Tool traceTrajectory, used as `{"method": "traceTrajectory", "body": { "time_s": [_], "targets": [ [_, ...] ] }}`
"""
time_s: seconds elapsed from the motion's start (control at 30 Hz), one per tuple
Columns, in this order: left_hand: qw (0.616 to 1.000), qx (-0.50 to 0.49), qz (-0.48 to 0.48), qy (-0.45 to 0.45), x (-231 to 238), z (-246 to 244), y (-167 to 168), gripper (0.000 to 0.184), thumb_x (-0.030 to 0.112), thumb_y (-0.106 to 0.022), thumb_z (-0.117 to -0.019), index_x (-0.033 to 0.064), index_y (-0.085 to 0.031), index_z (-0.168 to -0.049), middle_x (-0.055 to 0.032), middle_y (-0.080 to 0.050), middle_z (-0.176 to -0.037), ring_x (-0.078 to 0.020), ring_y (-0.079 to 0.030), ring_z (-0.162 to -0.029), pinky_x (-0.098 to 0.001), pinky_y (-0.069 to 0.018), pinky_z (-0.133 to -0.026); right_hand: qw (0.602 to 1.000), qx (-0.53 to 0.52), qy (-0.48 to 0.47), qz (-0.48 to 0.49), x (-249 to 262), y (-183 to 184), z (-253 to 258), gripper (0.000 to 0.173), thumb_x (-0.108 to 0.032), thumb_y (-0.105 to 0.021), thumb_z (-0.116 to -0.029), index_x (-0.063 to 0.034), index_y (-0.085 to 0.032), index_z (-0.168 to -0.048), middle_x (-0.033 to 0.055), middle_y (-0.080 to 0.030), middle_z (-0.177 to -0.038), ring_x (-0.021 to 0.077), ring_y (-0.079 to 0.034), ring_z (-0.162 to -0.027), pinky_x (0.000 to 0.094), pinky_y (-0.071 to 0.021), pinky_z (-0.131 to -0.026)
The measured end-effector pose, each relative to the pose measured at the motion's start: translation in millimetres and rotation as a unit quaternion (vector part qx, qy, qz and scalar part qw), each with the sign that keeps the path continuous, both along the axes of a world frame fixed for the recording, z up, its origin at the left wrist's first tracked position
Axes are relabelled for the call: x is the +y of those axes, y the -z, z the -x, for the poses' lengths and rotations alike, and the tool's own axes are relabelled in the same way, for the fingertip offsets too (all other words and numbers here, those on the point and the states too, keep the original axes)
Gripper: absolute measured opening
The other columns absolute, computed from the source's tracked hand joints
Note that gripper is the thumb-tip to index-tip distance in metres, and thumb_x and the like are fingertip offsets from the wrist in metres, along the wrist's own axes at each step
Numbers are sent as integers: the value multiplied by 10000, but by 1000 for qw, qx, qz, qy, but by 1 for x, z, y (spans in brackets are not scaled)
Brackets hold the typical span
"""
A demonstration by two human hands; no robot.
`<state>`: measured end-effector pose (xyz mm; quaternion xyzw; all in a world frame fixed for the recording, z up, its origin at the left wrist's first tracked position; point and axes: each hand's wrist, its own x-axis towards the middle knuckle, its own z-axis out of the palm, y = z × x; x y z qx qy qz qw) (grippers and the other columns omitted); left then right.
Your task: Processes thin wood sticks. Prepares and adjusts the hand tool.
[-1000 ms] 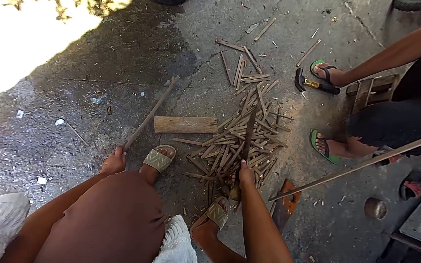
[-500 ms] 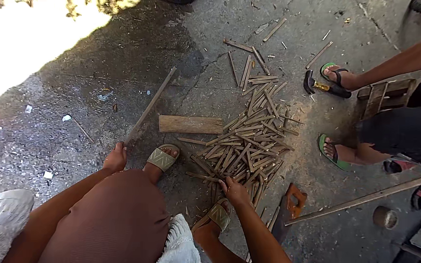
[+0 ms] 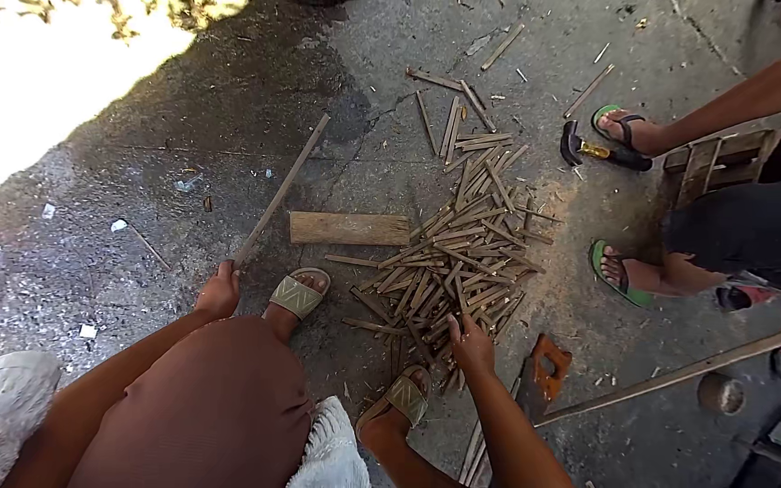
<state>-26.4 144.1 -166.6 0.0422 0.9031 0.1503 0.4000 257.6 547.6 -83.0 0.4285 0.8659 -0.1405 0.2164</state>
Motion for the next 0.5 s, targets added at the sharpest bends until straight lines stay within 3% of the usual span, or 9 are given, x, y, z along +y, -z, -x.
{"method": "traceTrajectory", "body": {
  "time_s": [0.1,0.17,0.33,0.43,0.5],
  "targets": [
    [1000,4,-8,-4,1,0,1,434,250,-313,-1144,24,-359,-1512,-358,-626,-1210,-536,-646,-1122,-685,-484,-949,981,-63,-182,20,3,-3,-13,554,-464,-505,-1078,48,-678,-1201,295,-713,-1131,497,-717,-993,651,-554,-821],
    [1000,7,-13,-6,1,-1,2,431,244,-319,-1142,17,-365,-1505,-360,-617,-1231,-534,-645,-1125,-685,-487,-948,973,-104,-203,37,-5,-1,-5,572,-497,-463,-1085,20,-671,-1214,269,-715,-1153,466,-721,-1015,628,-557,-837],
    [1000,5,-15,-10,-3,-4,4,428,232,-322,-1141,8,-378,-1502,-364,-612,-1246,-534,-638,-1142,-676,-481,-964,992,-115,-10,42,-23,-2,40,584,-509,-370,-1109,-42,-610,-1363,254,-696,-1219,441,-684,-1138,627,-525,-937],
    [1000,-14,6,-13,1,-8,3,447,251,-317,-1142,39,-359,-1533,-357,-615,-1264,-530,-638,-1154,-671,-486,-965,995,-21,92,29,-16,-2,47,564,-467,-363,-1121,-8,-629,-1311,277,-711,-1099,447,-691,-1083,625,-515,-923],
    [1000,-14,0,-13,2,-9,1,449,249,-320,-1143,39,-355,-1538,-350,-616,-1266,-524,-641,-1152,-658,-492,-966,998,19,47,21,-11,-3,36,533,-426,-397,-1122,31,-646,-1236,282,-712,-1039,455,-702,-1026,628,-522,-882]
  ]
}}
